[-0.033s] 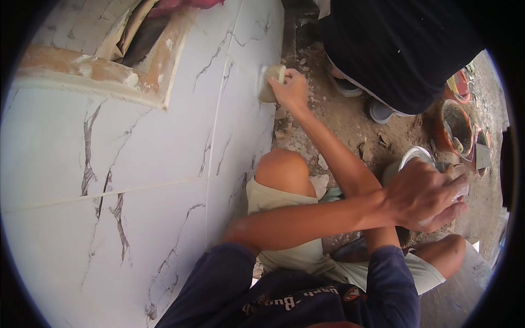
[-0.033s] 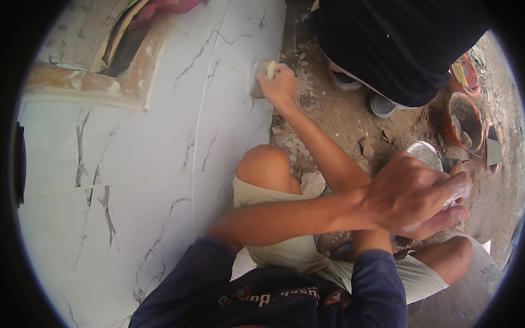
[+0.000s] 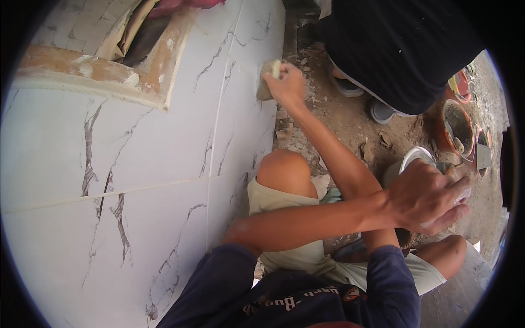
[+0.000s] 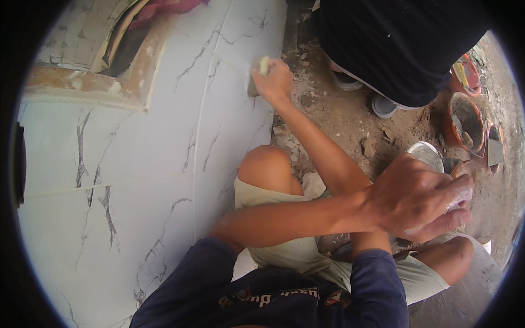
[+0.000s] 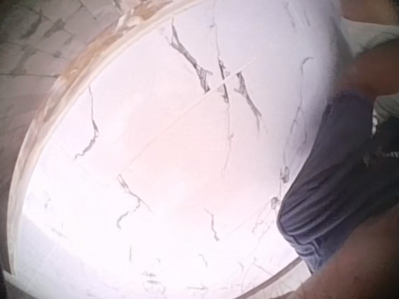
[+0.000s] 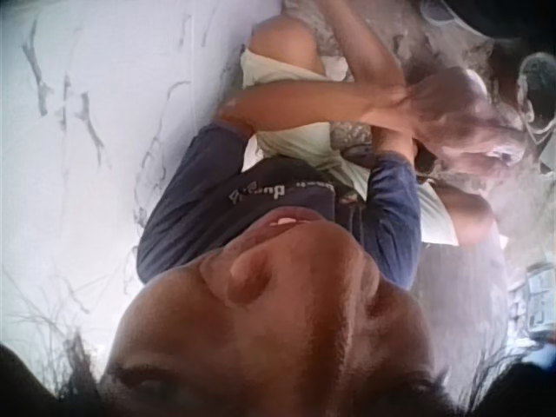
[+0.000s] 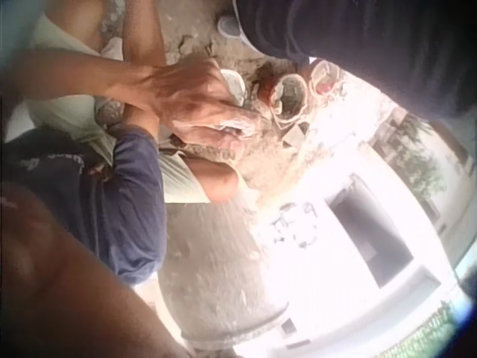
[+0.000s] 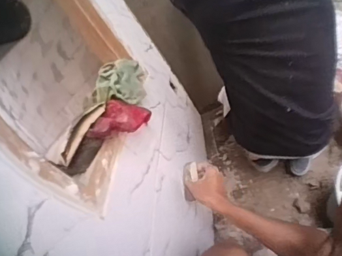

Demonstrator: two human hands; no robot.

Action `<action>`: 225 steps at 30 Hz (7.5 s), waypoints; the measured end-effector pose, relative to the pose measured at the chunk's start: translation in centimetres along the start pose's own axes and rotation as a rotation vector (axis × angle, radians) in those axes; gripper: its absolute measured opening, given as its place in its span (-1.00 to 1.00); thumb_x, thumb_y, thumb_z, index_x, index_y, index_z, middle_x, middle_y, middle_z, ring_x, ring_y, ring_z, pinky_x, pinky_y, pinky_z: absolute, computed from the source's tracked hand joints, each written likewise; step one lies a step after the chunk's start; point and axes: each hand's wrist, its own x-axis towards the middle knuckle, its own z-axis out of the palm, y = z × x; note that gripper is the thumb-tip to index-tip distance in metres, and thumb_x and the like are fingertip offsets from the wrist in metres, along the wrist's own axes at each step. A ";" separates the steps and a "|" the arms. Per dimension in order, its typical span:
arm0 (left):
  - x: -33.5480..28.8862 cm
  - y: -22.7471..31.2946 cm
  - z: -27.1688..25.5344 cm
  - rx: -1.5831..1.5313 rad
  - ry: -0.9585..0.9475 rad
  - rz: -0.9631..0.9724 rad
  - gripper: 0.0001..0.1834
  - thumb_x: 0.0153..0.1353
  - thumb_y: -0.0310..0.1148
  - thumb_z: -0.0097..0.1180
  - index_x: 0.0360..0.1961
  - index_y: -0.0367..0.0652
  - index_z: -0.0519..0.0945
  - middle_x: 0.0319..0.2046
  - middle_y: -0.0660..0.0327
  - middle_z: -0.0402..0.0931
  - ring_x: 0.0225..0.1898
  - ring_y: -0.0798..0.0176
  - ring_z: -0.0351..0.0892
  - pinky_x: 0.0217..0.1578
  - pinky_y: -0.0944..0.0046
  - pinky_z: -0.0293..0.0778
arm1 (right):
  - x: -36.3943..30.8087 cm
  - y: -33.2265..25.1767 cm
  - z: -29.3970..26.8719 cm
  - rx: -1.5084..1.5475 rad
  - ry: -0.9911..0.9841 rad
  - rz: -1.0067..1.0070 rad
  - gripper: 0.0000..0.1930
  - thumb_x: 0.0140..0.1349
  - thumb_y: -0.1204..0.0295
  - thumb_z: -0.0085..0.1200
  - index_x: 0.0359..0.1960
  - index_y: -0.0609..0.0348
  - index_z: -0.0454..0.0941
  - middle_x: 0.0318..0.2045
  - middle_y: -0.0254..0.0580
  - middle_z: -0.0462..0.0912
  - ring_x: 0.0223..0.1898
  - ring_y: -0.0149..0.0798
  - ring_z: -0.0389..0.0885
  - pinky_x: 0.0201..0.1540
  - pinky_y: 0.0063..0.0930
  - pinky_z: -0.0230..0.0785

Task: The person applies grout to the joints between white marble-patterned wall tiles using a small sponge, then wipes the surface with a green cloth to remove excess material. The task is performed while squatting near the floor.

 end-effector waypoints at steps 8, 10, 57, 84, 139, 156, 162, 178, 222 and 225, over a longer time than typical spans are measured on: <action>-0.5 1.0 -0.6 -0.055 -0.027 -0.002 -0.64 0.33 -0.10 0.30 -0.23 -0.22 0.59 -0.62 0.16 0.60 -0.63 0.00 0.63 -0.60 0.03 0.48 | -2.6 -11.6 -3.5 0.416 -0.255 -0.200 -0.66 0.27 0.47 0.37 -0.03 0.46 0.60 -0.20 0.01 0.82 -0.23 -0.36 0.78 -0.14 -0.44 0.68; -0.9 0.8 -1.2 0.006 -0.023 -0.032 -0.64 0.34 -0.09 0.30 -0.24 -0.22 0.59 -0.62 0.16 0.59 -0.63 0.00 0.63 -0.60 0.03 0.48 | -2.8 -11.5 -3.4 0.534 -0.242 -0.242 -0.68 0.27 0.55 0.35 -0.02 0.47 0.56 -0.15 0.04 0.81 -0.20 -0.37 0.78 -0.11 -0.44 0.67; -0.9 0.4 1.9 -0.090 -0.047 -0.020 -0.65 0.29 -0.11 0.30 -0.29 -0.19 0.54 -0.65 0.18 0.55 -0.67 0.00 0.58 -0.64 -0.01 0.42 | -1.4 -5.0 -1.5 0.139 -0.133 -0.016 -0.56 0.32 0.27 0.31 0.13 0.32 0.71 -0.14 0.08 0.85 -0.08 -0.14 0.84 0.01 -0.24 0.64; -1.2 0.5 -0.5 -0.011 -0.031 -0.015 -0.60 0.27 -0.13 0.32 -0.18 -0.32 0.62 -0.67 0.09 0.59 -0.68 0.00 0.63 -0.63 0.03 0.47 | 0.2 5.6 -0.8 -0.040 -0.097 0.061 -0.66 0.27 0.35 0.29 0.02 0.25 0.75 -0.22 0.14 0.82 -0.14 0.13 0.82 -0.04 -0.15 0.63; -2.6 1.1 2.5 0.065 -0.081 -0.045 -0.62 0.22 -0.04 0.36 -0.27 -0.18 0.65 -0.71 0.21 0.55 -0.71 0.08 0.59 -0.68 0.06 0.43 | -6.1 10.8 -5.8 0.797 0.132 0.446 -0.55 0.40 0.47 0.32 0.27 0.38 0.55 0.09 -0.09 0.78 0.06 -0.35 0.74 0.07 -0.46 0.60; -4.7 4.1 5.7 -0.077 -0.330 0.096 -0.58 0.13 0.12 0.38 -0.43 0.00 0.62 -0.74 0.36 0.41 -0.75 0.36 0.46 -0.74 0.29 0.26 | -3.8 -1.6 -28.6 -0.508 -0.512 -0.361 -0.56 0.12 0.37 0.41 0.04 0.24 0.70 -0.23 0.14 0.78 -0.20 0.09 0.79 -0.04 -0.14 0.62; -6.9 4.1 6.6 -0.072 -0.659 0.248 -0.65 0.14 -0.07 0.30 -0.52 -0.05 0.46 -0.80 0.33 0.39 -0.75 0.32 0.53 -0.79 0.23 0.30 | -5.7 -4.0 -38.6 -1.286 -0.646 -0.419 -0.59 0.13 0.39 0.40 0.03 0.17 0.63 -0.10 0.05 0.70 0.01 0.11 0.70 0.14 -0.02 0.53; -7.2 3.5 7.7 -0.062 -0.745 0.246 -0.77 0.21 -0.28 0.23 -0.54 -0.01 0.47 -0.86 0.35 0.29 -0.82 0.35 0.42 -0.80 0.26 0.21 | -9.6 18.5 -43.4 -1.451 -0.970 0.026 -0.68 0.28 0.39 0.20 -0.02 0.37 0.66 -0.17 0.16 0.78 -0.06 0.15 0.81 -0.05 -0.04 0.68; -1.0 4.8 4.5 -0.087 0.083 0.056 -0.56 0.00 0.04 0.43 -0.51 -0.12 0.59 -0.75 0.27 0.49 -0.72 0.12 0.56 -0.69 0.02 0.38 | -5.9 19.4 -1.5 0.037 -0.058 0.081 -0.65 0.20 0.34 0.42 -0.01 0.24 0.79 -0.29 0.01 0.85 -0.29 -0.12 0.85 -0.13 -0.31 0.66; -1.7 5.5 3.1 -0.023 0.117 0.108 -0.53 -0.09 0.03 0.45 -0.59 -0.09 0.49 -0.81 0.33 0.35 -0.78 0.24 0.43 -0.79 0.14 0.22 | -5.4 17.6 2.1 0.006 -0.040 0.108 -0.67 0.17 0.30 0.43 -0.07 0.21 0.81 -0.33 0.03 0.84 -0.31 -0.03 0.83 -0.13 -0.25 0.65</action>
